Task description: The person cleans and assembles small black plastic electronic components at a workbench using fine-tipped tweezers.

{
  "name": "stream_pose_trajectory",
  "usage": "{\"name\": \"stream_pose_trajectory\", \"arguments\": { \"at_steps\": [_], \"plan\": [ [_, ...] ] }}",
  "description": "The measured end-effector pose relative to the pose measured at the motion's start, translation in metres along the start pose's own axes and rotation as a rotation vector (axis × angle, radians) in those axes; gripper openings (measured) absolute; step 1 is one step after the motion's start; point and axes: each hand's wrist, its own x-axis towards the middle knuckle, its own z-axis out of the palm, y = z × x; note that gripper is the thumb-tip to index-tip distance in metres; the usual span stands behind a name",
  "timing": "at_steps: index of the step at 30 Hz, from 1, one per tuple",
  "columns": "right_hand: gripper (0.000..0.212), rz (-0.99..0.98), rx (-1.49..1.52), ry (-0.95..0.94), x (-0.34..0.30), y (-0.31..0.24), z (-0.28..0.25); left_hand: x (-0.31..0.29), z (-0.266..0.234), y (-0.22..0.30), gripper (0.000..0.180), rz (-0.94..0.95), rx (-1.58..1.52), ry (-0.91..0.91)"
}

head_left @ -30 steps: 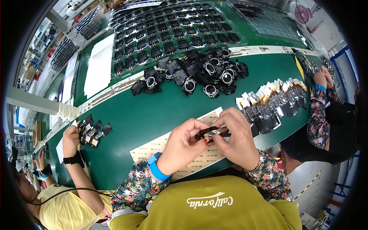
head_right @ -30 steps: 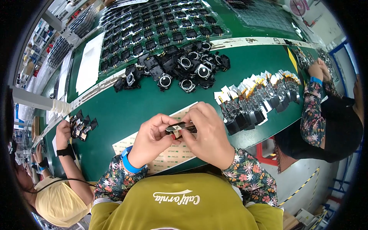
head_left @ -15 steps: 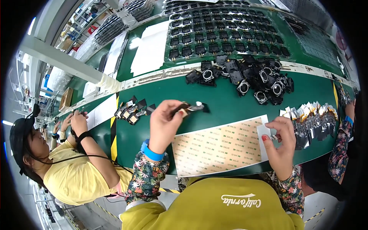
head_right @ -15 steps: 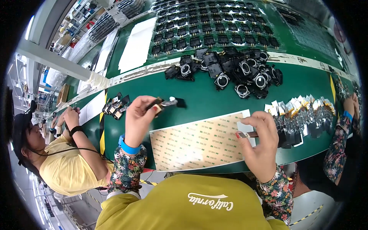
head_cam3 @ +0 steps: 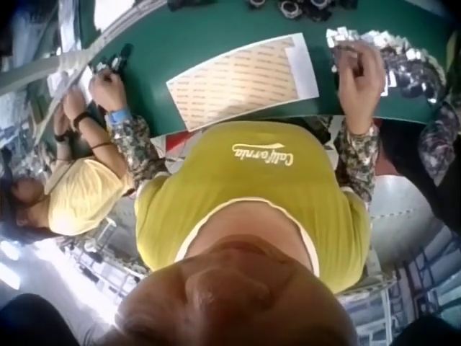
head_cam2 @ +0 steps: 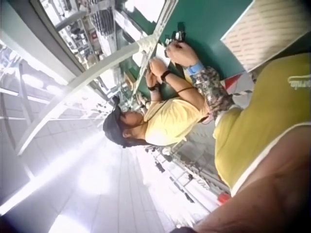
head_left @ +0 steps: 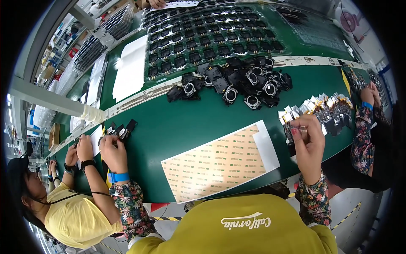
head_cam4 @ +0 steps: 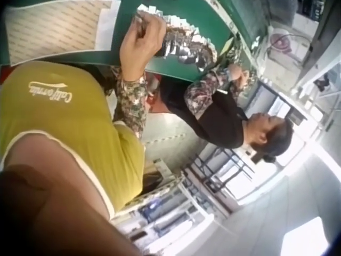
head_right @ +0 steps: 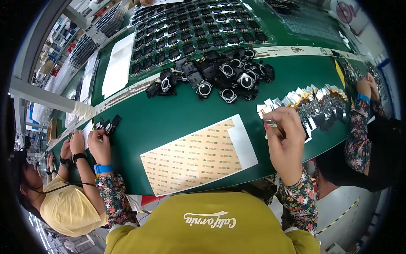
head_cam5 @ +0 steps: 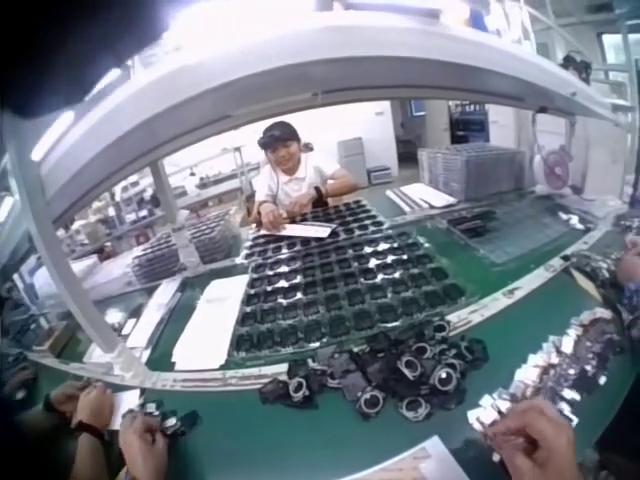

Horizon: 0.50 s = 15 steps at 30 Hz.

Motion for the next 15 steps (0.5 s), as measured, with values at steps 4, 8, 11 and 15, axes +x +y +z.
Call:
{"name": "stream_pose_trajectory", "arguments": {
  "at_steps": [4, 8, 11, 15],
  "plan": [
    [0.014, 0.053, 0.014, 0.073, 0.004, 0.010, -0.011, 0.023, 0.005, 0.079, 0.018, 0.335, -0.158, 0.070],
    [0.020, -0.033, 0.030, -0.017, 0.010, 0.005, -0.001, 0.040, 0.036, 0.168, 0.041, 0.566, -0.388, -0.105],
    [0.030, -0.095, -0.126, -0.138, 0.021, -0.003, 0.014, 0.042, 0.069, 0.194, 0.045, 0.587, -0.342, -0.137],
    [0.044, -0.266, -0.436, -0.067, 0.032, 0.014, 0.031, 0.037, 0.079, 0.213, 0.047, 0.607, -0.289, -0.179]
  ]
}}
